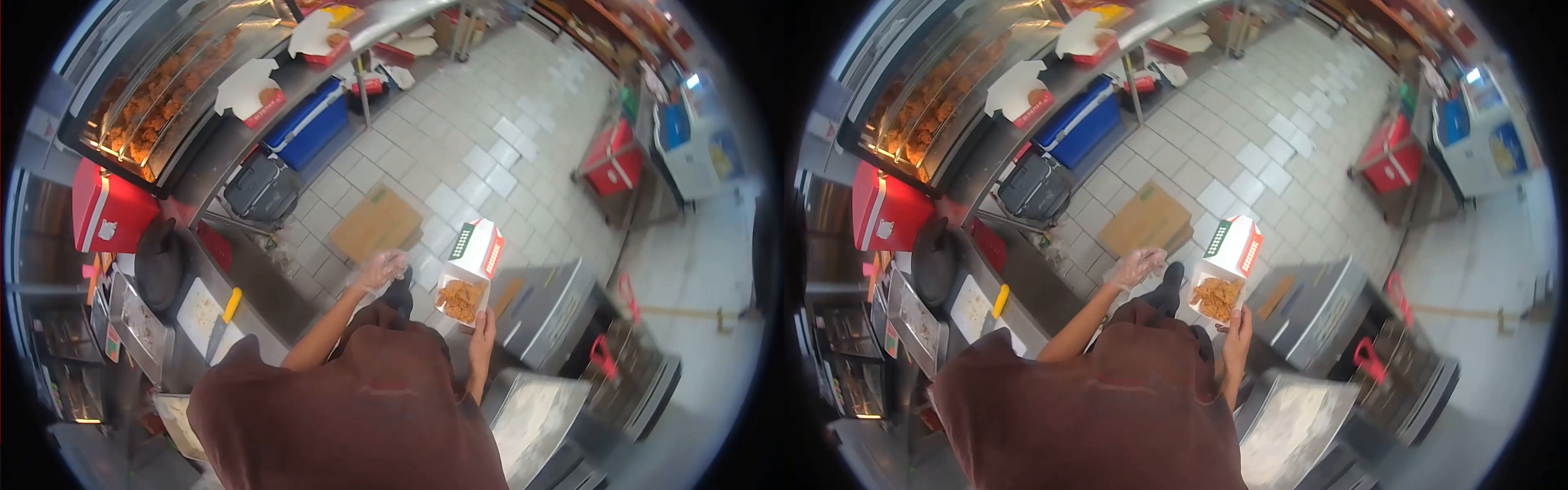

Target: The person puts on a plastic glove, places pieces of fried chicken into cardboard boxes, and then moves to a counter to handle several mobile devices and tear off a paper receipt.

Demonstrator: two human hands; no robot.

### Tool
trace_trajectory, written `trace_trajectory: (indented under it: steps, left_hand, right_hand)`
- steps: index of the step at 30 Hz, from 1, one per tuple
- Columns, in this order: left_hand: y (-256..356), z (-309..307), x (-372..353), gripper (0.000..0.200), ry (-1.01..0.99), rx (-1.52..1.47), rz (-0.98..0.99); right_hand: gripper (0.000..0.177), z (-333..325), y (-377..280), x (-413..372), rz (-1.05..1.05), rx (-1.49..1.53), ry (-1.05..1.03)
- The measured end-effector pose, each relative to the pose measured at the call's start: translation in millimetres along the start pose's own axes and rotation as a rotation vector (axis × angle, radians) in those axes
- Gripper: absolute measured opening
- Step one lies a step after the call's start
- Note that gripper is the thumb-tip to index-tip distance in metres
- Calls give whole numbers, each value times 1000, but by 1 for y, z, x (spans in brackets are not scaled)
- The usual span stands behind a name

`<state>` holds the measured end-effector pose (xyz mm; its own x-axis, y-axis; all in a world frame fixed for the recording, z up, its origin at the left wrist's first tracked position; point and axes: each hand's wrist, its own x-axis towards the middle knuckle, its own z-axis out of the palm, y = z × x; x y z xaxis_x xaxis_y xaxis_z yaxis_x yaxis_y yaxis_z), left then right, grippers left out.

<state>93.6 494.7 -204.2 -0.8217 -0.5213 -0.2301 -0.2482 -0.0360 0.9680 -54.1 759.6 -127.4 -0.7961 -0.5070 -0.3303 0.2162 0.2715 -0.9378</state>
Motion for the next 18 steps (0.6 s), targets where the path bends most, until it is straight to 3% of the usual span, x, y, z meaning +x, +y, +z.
trace_trajectory:
  steps: [2,4,5,6,8,11,14,16,18]
  left_hand:
    - [25,-24,54,49,92,7,-10]
    - [47,-51,106,48,227,-269,56]
    - [46,-61,128,48,270,-417,-11]
    - [44,-70,148,48,289,-423,-6]
    - [40,-83,186,62,319,-664,-54]
    - [110,-97,209,77,442,-653,-149]
    - [85,-107,259,85,450,-863,-104]
    - [79,-117,311,90,472,-920,-225]
    - [9,-127,381,90,453,-1126,-294]
  right_hand:
    - [41,6,-24,57,6,-55,-36]
    - [42,22,-49,115,-73,-43,-63]
    - [43,30,-54,138,-98,-27,-52]
    - [43,36,-61,164,-104,-34,-71]
    - [50,49,-76,220,-63,-11,-114]
    - [50,82,-99,299,8,43,-183]
    - [50,114,-114,379,34,33,-262]
    - [46,132,-104,450,-6,-11,-346]
    - [49,158,-121,519,77,-18,-461]
